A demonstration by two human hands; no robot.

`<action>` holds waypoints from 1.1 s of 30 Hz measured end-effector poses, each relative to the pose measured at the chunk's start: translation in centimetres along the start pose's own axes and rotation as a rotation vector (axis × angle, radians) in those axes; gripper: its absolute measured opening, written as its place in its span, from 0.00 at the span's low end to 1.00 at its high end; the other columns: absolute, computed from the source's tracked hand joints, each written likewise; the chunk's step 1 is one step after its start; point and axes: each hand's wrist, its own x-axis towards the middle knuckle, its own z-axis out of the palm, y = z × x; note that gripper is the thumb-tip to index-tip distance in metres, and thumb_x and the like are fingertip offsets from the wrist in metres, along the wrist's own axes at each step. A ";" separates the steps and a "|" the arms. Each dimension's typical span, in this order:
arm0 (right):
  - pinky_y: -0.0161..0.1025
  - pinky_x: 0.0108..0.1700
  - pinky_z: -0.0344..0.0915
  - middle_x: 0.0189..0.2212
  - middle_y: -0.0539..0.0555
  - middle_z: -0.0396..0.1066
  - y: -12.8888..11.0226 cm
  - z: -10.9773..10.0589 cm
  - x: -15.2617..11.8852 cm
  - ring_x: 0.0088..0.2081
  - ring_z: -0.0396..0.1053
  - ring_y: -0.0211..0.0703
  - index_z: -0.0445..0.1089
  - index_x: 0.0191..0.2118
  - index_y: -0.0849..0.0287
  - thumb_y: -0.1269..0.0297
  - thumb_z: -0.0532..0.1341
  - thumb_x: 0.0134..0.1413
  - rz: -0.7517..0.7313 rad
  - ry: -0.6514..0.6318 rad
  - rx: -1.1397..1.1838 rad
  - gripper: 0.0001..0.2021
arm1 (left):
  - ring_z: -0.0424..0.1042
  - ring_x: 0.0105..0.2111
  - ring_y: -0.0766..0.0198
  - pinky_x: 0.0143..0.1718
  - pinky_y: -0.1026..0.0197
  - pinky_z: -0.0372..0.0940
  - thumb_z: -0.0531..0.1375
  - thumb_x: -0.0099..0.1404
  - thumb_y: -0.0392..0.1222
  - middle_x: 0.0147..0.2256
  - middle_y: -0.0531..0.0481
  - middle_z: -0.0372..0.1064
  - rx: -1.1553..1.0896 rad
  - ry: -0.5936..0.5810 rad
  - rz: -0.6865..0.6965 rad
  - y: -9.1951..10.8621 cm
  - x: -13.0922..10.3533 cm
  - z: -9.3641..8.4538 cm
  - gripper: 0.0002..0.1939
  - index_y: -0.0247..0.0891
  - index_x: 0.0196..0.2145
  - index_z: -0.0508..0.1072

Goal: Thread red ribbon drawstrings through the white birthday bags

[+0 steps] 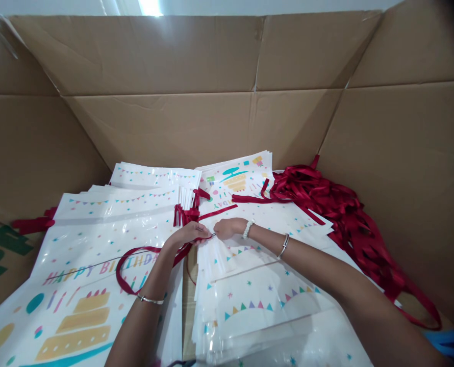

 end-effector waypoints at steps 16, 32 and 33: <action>0.37 0.35 0.64 0.46 0.62 0.75 0.4 0.2 -1.8 0.41 0.73 0.47 0.74 0.46 0.66 0.73 0.54 0.60 -0.006 0.089 0.089 0.13 | 0.60 0.21 0.67 0.23 0.64 0.54 0.65 0.53 0.50 0.20 0.52 0.63 0.055 -0.017 -0.067 -0.7 0.4 -0.1 0.14 0.34 0.25 0.74; 0.34 0.34 0.60 0.41 0.58 0.76 0.7 0.6 -1.7 0.36 0.69 0.41 0.75 0.39 0.63 0.77 0.57 0.56 0.001 0.146 0.220 0.10 | 0.57 0.19 0.68 0.22 0.64 0.52 0.64 0.52 0.48 0.18 0.53 0.64 0.144 0.018 -0.023 -0.2 0.6 0.8 0.13 0.34 0.22 0.73; 0.34 0.34 0.60 0.40 0.58 0.76 0.7 0.7 -1.7 0.35 0.69 0.41 0.75 0.38 0.63 0.77 0.57 0.56 0.000 0.150 0.228 0.10 | 0.57 0.19 0.68 0.22 0.64 0.52 0.64 0.53 0.49 0.18 0.53 0.64 0.150 0.016 -0.024 -0.1 0.6 0.8 0.14 0.34 0.22 0.73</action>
